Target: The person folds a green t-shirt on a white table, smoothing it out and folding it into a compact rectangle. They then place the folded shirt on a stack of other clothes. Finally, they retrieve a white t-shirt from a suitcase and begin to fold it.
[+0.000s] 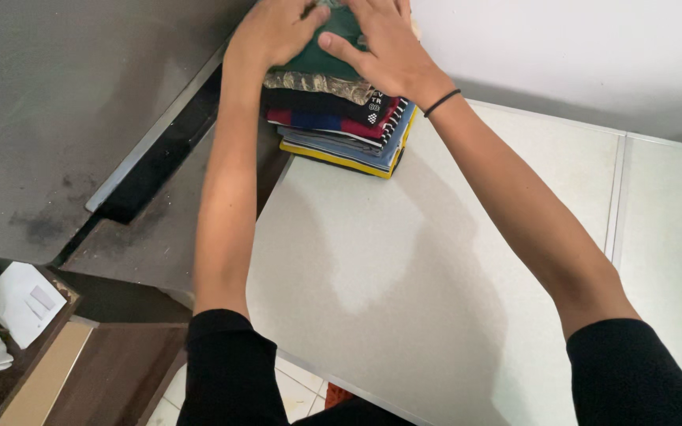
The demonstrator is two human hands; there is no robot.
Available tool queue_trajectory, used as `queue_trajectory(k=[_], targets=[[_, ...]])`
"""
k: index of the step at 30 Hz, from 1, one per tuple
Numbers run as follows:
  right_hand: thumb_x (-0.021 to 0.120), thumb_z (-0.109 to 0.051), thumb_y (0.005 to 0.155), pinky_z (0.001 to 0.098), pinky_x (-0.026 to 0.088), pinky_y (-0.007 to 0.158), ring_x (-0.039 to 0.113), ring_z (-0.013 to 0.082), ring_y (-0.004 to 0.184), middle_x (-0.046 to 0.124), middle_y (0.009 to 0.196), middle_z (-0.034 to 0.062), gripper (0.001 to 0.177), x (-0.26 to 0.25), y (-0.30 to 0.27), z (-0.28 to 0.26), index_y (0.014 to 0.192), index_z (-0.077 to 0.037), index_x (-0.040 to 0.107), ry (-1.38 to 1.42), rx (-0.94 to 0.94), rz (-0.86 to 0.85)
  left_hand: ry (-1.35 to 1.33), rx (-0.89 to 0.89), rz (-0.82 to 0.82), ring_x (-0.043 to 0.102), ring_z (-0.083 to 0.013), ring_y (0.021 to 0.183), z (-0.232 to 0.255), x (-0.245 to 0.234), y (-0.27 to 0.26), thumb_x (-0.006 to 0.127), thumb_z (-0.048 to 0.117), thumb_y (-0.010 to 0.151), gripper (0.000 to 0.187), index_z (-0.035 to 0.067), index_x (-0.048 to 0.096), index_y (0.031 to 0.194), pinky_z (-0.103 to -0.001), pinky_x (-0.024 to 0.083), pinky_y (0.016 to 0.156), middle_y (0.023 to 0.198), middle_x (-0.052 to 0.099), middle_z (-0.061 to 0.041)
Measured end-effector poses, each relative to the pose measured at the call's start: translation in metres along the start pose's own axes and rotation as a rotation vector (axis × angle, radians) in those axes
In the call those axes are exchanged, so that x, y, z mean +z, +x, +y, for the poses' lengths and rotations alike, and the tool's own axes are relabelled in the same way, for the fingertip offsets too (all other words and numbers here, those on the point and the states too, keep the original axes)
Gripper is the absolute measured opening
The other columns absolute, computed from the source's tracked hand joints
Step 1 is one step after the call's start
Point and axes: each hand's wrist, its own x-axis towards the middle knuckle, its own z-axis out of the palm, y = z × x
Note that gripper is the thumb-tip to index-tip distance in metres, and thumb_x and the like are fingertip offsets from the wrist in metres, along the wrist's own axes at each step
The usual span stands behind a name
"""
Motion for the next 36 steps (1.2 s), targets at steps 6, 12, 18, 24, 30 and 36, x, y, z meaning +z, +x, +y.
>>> queue_trajectory(k=[6, 12, 18, 24, 30, 36], targets=[[0.038, -0.081, 0.096, 0.0594, 0.025, 0.119, 0.038, 0.043, 0.144, 0.046, 0.155, 0.021, 0.089, 0.011, 0.003, 0.034, 0.155, -0.015, 0.044, -0.137, 0.142, -0.288, -0.221, -0.11, -0.08, 0.029, -0.0337, 0.153, 0.003, 0.023, -0.028, 0.049, 0.067, 0.097, 0.084, 0.004, 0.044, 0.153, -0.042, 0.023, 0.123, 0.162, 0.039, -0.018], [0.036, -0.086, 0.089, 0.0603, 0.028, 0.118, 0.041, 0.0452, 0.142, 0.046, 0.156, 0.0202, 0.097, 0.024, -0.014, 0.049, 0.159, -0.019, 0.039, -0.07, 0.25, -0.323, -0.26, -0.218, -0.173, 0.03, -0.0331, 0.153, 0.01, 0.033, -0.034, 0.051, 0.078, 0.087, 0.104, 0.006, 0.032, 0.159, -0.04, 0.024, 0.124, 0.165, 0.031, -0.02], [0.039, -0.083, 0.095, 0.0631, 0.011, 0.119, 0.027, 0.0493, 0.15, 0.038, 0.16, 0.0271, 0.097, 0.016, 0.0, 0.042, 0.158, -0.01, 0.04, -0.095, 0.117, -0.231, -0.166, -0.259, -0.355, 0.033, -0.0349, 0.15, 0.002, 0.006, -0.008, 0.059, 0.081, 0.076, 0.116, 0.007, 0.028, 0.16, -0.041, 0.027, 0.12, 0.162, 0.032, -0.022], [0.046, -0.079, 0.098, 0.0544, 0.018, 0.125, 0.026, 0.0443, 0.153, 0.037, 0.161, 0.0296, 0.101, 0.025, -0.007, -0.003, 0.155, 0.004, 0.038, -0.016, 0.066, -0.145, -0.205, -0.215, -0.273, 0.045, -0.0317, 0.145, -0.028, 0.011, 0.042, 0.061, 0.058, 0.072, 0.084, 0.01, 0.054, 0.141, -0.039, 0.036, 0.117, 0.163, 0.04, -0.014], [0.048, -0.074, 0.097, 0.054, 0.019, 0.125, 0.027, 0.044, 0.153, 0.043, 0.158, 0.0274, 0.097, 0.026, -0.018, -0.016, 0.154, 0.005, 0.04, -0.013, 0.068, -0.15, -0.517, -0.322, -0.335, 0.042, -0.0258, 0.15, -0.064, 0.065, 0.05, 0.054, 0.047, 0.073, 0.056, 0.014, 0.075, 0.112, -0.035, 0.032, 0.118, 0.168, 0.036, -0.005], [0.048, -0.074, 0.096, 0.0549, 0.019, 0.123, 0.028, 0.045, 0.151, 0.044, 0.155, 0.0284, 0.097, 0.035, -0.019, -0.019, 0.152, 0.006, 0.041, -0.065, 0.052, -0.126, -0.355, -0.104, -0.159, 0.048, -0.0309, 0.139, -0.052, 0.057, 0.031, 0.058, 0.042, 0.088, 0.047, 0.001, 0.073, 0.103, -0.04, 0.035, 0.112, 0.152, 0.05, -0.014]])
